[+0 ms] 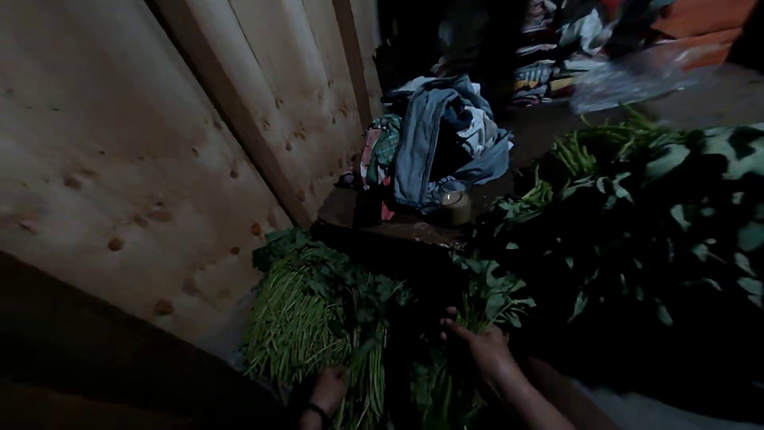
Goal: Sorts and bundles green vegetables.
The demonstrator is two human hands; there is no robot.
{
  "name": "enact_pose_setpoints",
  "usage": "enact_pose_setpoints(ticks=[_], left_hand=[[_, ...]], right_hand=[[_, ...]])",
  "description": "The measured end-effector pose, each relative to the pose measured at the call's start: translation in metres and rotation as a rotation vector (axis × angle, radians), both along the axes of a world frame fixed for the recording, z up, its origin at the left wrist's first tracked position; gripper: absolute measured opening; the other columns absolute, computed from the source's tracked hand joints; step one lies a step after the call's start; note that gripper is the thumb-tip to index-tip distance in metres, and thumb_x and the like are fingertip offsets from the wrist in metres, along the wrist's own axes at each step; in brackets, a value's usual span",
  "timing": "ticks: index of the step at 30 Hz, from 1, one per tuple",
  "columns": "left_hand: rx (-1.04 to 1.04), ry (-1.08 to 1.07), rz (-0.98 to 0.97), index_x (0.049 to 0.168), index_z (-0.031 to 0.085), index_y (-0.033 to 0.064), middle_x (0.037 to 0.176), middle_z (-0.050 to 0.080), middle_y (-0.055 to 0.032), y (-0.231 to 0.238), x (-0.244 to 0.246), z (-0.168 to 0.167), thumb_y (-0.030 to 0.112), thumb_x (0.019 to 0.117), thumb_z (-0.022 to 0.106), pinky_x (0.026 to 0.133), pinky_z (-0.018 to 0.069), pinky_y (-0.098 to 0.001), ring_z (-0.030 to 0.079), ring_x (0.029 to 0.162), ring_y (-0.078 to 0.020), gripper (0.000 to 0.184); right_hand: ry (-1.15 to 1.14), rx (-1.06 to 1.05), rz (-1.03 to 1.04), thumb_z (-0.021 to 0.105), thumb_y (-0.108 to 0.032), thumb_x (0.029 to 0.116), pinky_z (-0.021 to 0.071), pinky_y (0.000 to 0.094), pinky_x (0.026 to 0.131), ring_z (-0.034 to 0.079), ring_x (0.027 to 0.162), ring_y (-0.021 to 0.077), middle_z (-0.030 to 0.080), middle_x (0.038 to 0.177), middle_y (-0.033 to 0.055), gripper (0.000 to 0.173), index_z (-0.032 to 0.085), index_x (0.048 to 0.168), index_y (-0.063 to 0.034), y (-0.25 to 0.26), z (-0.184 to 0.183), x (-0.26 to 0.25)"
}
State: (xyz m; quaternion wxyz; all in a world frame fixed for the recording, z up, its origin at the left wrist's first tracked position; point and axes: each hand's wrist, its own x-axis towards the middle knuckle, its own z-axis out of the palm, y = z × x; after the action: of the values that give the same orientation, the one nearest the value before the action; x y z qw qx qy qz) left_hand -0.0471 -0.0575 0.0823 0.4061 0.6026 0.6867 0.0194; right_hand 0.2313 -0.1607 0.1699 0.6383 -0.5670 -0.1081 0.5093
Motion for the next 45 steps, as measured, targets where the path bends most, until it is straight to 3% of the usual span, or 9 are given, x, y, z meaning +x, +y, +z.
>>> enact_pose_setpoints(ticks=[1, 3, 5, 8, 13, 30, 39, 45], left_hand=[[0.093, -0.082, 0.09, 0.132, 0.063, -0.0006, 0.113, 0.068, -0.0218, -0.006, 0.002, 0.01, 0.026, 0.1082, 0.051, 0.087, 0.0533, -0.048, 0.066, 0.095, -0.0311, 0.037], [0.281, -0.394, 0.322, 0.129, 0.059, -0.0037, 0.082, 0.059, -0.0084, -0.023, 0.009, 0.038, 0.018, 0.1092, 0.047, 0.053, 0.0445, -0.0282, 0.051, 0.058, -0.0125, 0.032], [0.329, -0.683, 0.445, 0.128, 0.055, -0.0043, 0.077, 0.057, -0.003, -0.039, 0.015, 0.065, 0.012, 0.1093, 0.043, 0.045, 0.0429, -0.0215, 0.049, 0.051, -0.0068, 0.027], [0.363, -0.829, 0.482, 0.125, 0.056, -0.0049, 0.084, 0.061, -0.0044, -0.059, 0.021, 0.09, 0.01, 0.1098, 0.041, 0.051, 0.0482, -0.0222, 0.055, 0.056, -0.008, 0.027], [0.37, -0.959, 0.438, 0.122, 0.056, -0.003, 0.086, 0.063, -0.002, -0.083, 0.027, 0.104, 0.009, 0.1099, 0.036, 0.055, 0.0526, -0.0221, 0.059, 0.059, -0.0071, 0.027], [0.184, -1.202, 0.399, 0.117, 0.054, 0.0029, 0.082, 0.064, -0.0015, -0.1, 0.048, 0.119, 0.011, 0.1115, 0.024, 0.054, 0.0529, -0.0221, 0.06, 0.059, -0.0081, 0.031], [0.1, -1.257, 0.425, 0.117, 0.053, 0.0049, 0.081, 0.063, -0.0016, -0.097, 0.048, 0.119, 0.014, 0.1122, 0.022, 0.053, 0.052, -0.022, 0.058, 0.057, -0.0084, 0.033], [0.043, -1.299, 0.411, 0.118, 0.051, 0.0062, 0.083, 0.062, -0.0005, -0.095, 0.045, 0.115, 0.015, 0.112, 0.02, 0.052, 0.0508, -0.02, 0.056, 0.056, -0.0066, 0.033]], right_hand=[[-0.029, -0.005, 0.004, 0.067, 0.0, 0.0963, 0.062, 0.0307, 0.069, 0.07, 0.075, 0.0171, 0.07, 0.097, 0.0125, 0.028, 0.059, 0.123, 0.0046, -0.001, -0.001, -0.001], [-0.056, -0.007, 0.003, 0.068, 0.0, 0.0956, 0.0623, 0.0309, 0.071, 0.071, 0.078, 0.0173, 0.07, 0.1, 0.0132, 0.028, 0.06, 0.122, 0.0052, -0.003, -0.005, -0.004], [-0.074, -0.022, 0.006, 0.068, 0.0, 0.0959, 0.0623, 0.0319, 0.071, 0.071, 0.078, 0.0182, 0.07, 0.1, 0.0138, 0.027, 0.06, 0.121, 0.0047, -0.005, -0.007, -0.005], [-0.081, -0.036, 0.004, 0.066, -0.002, 0.0979, 0.0619, 0.0318, 0.07, 0.071, 0.075, 0.0181, 0.07, 0.095, 0.0133, 0.027, 0.06, 0.123, 0.0044, -0.007, -0.01, -0.006], [-0.137, -0.06, 0.024, 0.065, -0.006, 0.1002, 0.0613, 0.0323, 0.069, 0.07, 0.075, 0.0176, 0.069, 0.096, 0.0134, 0.03, 0.059, 0.128, 0.0038, -0.014, -0.014, -0.003], [-0.092, -0.068, 0.019, 0.066, -0.006, 0.0993, 0.0615, 0.0319, 0.07, 0.07, 0.076, 0.0174, 0.07, 0.098, 0.0136, 0.032, 0.059, 0.128, 0.0044, -0.014, -0.013, 0.001], [-0.03, -0.039, 0.001, 0.066, -0.004, 0.0987, 0.0622, 0.0325, 0.073, 0.071, 0.08, 0.0185, 0.069, 0.107, 0.0152, 0.031, 0.058, 0.127, 0.0048, -0.009, -0.013, 0.0], [-0.096, -0.048, 0.035, 0.067, -0.005, 0.0986, 0.0614, 0.0324, 0.072, 0.071, 0.077, 0.0177, 0.07, 0.097, 0.013, 0.029, 0.061, 0.126, 0.0032, -0.01, -0.014, 0.001]])
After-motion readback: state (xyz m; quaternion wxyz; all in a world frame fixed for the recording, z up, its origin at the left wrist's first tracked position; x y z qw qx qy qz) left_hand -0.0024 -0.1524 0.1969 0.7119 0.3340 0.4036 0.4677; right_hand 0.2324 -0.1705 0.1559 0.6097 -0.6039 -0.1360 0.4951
